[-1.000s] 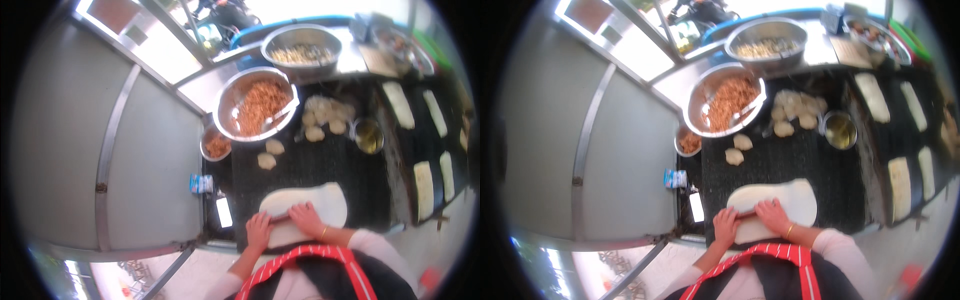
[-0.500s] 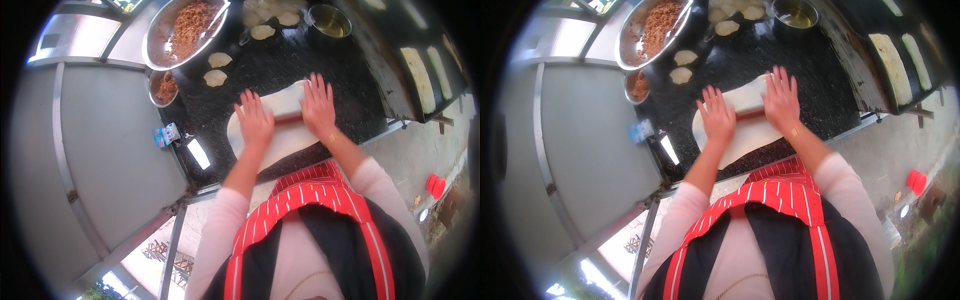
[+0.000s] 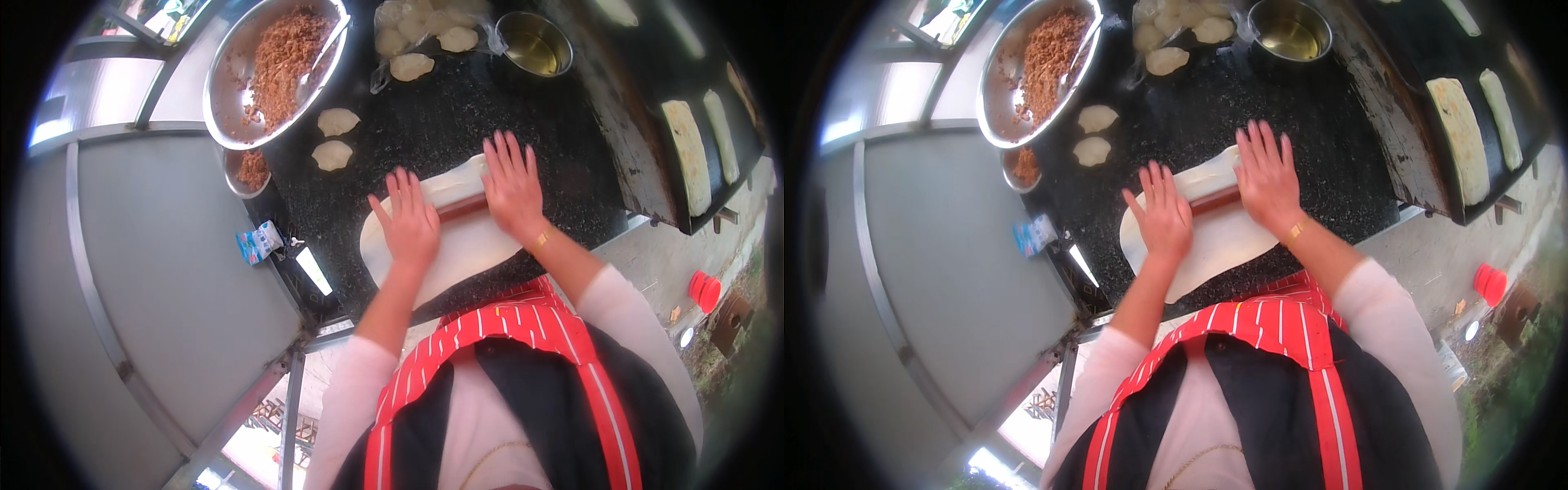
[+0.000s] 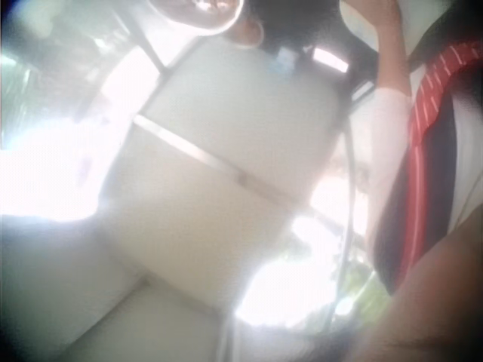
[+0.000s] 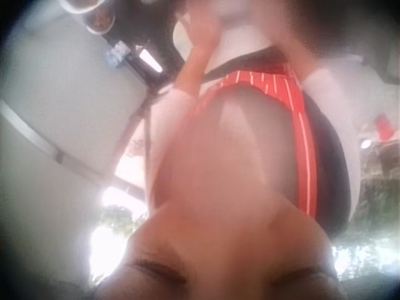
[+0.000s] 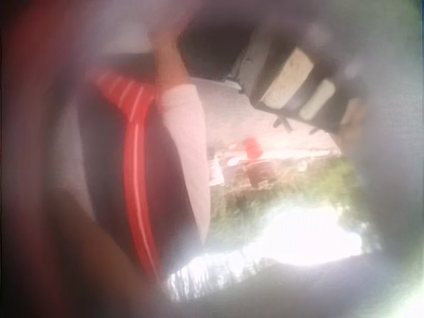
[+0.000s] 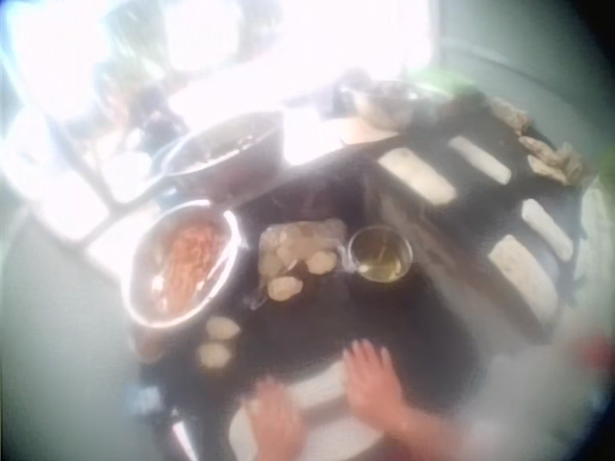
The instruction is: The person prepares savory pastries by rolling dough into flat rectangles, spreading a meat filling, folding the dough, and placing the pastries on a griddle to cook. The person uses a rolling pin, spoon, and spatula to complete the task.
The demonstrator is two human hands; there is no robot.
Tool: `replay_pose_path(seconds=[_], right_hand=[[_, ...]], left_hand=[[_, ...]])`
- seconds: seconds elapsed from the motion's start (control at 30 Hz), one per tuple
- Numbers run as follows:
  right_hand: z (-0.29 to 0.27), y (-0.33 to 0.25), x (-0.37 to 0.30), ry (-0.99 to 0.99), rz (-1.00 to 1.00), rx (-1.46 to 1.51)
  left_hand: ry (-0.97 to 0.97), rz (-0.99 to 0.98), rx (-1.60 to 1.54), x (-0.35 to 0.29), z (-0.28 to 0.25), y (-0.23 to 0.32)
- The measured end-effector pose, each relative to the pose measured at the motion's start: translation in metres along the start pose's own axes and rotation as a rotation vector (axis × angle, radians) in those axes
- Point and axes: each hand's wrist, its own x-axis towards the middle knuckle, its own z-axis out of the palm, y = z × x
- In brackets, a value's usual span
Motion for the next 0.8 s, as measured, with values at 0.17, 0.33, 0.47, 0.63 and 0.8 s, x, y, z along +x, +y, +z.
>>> replay_pose_path(seconds=[0.17, 0.33, 0.47, 0.63, 0.8], right_hand=[[0.002, 0.011, 0.081, 0.272, -0.057, 0.003], [0.003, 0.017, 0.024, 0.057, -0.124, -0.008], [0.005, 0.024, 0.123, 0.261, -0.185, 0.026], [-0.006, 0.048, 0.044, 0.086, -0.229, 0.071], [-0.011, 0.05, 0.028, 0.132, -0.142, 0.069]], left_hand=[[0.163, -0.042, 0.037, 0.071, -0.003, -0.009], [0.061, -0.004, 0.031, 0.031, 0.007, 0.003], [0.287, -0.094, -0.019, 0.109, 0.005, -0.011], [-0.01, -0.027, -0.101, 0.021, 0.006, 0.024], [0.064, -0.07, -0.146, 0.015, 0.01, 0.021]])
